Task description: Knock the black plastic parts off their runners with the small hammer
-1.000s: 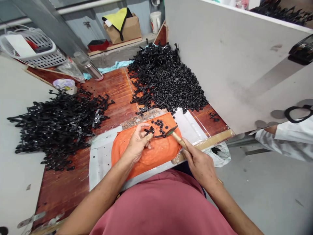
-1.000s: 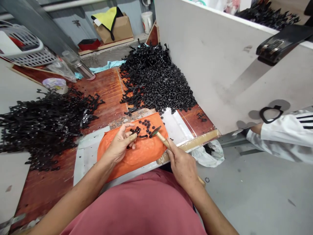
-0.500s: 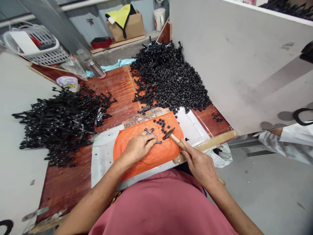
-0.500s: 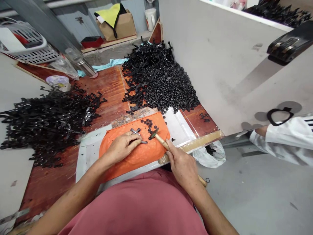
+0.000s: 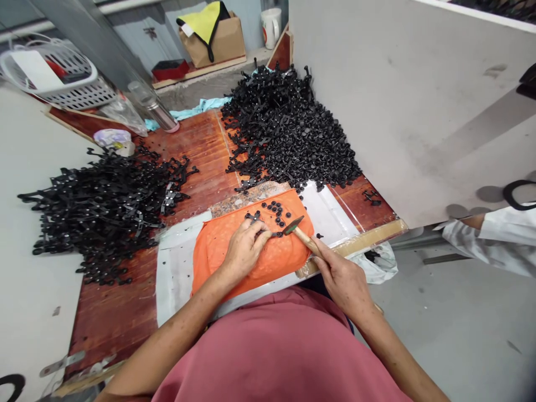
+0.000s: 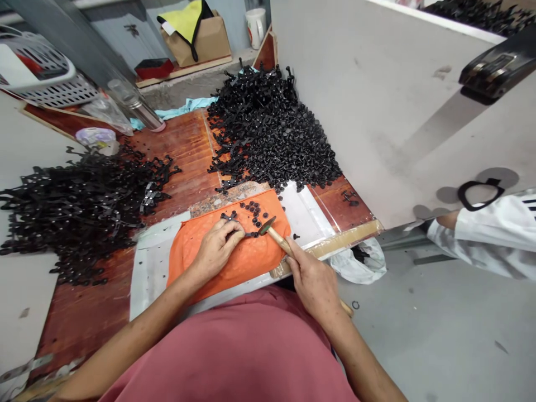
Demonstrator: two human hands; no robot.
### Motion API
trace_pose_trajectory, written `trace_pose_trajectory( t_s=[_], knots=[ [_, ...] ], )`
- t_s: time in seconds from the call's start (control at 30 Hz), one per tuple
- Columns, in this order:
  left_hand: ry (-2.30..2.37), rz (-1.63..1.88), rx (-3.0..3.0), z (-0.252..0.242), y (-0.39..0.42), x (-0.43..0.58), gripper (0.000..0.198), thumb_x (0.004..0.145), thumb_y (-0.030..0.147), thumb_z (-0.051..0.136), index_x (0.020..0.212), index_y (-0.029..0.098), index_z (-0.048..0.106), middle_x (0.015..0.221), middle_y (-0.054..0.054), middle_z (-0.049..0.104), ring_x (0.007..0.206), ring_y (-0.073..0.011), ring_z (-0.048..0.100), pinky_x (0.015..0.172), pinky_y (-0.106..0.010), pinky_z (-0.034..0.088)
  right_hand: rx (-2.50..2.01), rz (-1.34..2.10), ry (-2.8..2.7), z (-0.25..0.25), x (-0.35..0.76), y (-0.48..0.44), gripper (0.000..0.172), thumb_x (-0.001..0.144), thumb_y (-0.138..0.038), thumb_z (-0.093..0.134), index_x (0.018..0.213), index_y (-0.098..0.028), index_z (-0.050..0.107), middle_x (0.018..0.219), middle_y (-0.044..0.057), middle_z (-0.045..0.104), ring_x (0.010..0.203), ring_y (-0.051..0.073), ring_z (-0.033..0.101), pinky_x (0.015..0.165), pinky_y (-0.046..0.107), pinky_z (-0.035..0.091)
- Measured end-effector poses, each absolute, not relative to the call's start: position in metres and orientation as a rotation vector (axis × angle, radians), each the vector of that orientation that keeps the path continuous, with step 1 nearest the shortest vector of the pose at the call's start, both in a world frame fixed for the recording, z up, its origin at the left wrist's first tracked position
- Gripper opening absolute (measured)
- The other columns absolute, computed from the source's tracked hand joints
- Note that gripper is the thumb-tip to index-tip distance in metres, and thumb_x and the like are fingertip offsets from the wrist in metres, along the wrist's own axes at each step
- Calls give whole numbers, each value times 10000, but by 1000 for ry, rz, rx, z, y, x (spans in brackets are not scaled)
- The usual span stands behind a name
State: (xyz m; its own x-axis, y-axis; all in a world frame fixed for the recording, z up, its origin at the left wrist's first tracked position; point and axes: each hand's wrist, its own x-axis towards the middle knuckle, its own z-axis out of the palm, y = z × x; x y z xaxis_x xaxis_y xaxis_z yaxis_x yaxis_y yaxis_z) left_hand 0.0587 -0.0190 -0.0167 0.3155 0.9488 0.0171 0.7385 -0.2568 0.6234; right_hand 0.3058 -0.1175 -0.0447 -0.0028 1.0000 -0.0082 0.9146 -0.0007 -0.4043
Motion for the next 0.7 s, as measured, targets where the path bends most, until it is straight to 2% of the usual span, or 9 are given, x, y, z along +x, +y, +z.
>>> trace_pose_trajectory(
  t_s=[0.2,0.5,0.7],
  knots=[
    [1506,685,2019,-21,-19,64,179,997,281,510,873,218,622,896,-29,605,881,-194,577,835,-313,443,-1997,418,-1998,-47,306,-118,487,1042,-332,488,1529,-344,476,1213,9,766,875,241,775,684,331,580],
    [1536,602,2078,-26,-23,68,181,1003,266,509,888,221,642,920,-39,648,943,-216,590,840,-336,423,-1994,433,-1989,-46,306,-118,488,1042,-334,482,1531,-342,473,1200,10,770,887,248,773,685,339,575],
    [1580,519,2116,-21,-23,67,190,981,295,535,907,235,700,854,-32,640,882,-212,604,810,-341,414,-1984,447,-1977,-48,306,-117,484,1044,-333,478,1528,-342,477,1209,9,767,885,234,772,691,323,569]
  ],
)
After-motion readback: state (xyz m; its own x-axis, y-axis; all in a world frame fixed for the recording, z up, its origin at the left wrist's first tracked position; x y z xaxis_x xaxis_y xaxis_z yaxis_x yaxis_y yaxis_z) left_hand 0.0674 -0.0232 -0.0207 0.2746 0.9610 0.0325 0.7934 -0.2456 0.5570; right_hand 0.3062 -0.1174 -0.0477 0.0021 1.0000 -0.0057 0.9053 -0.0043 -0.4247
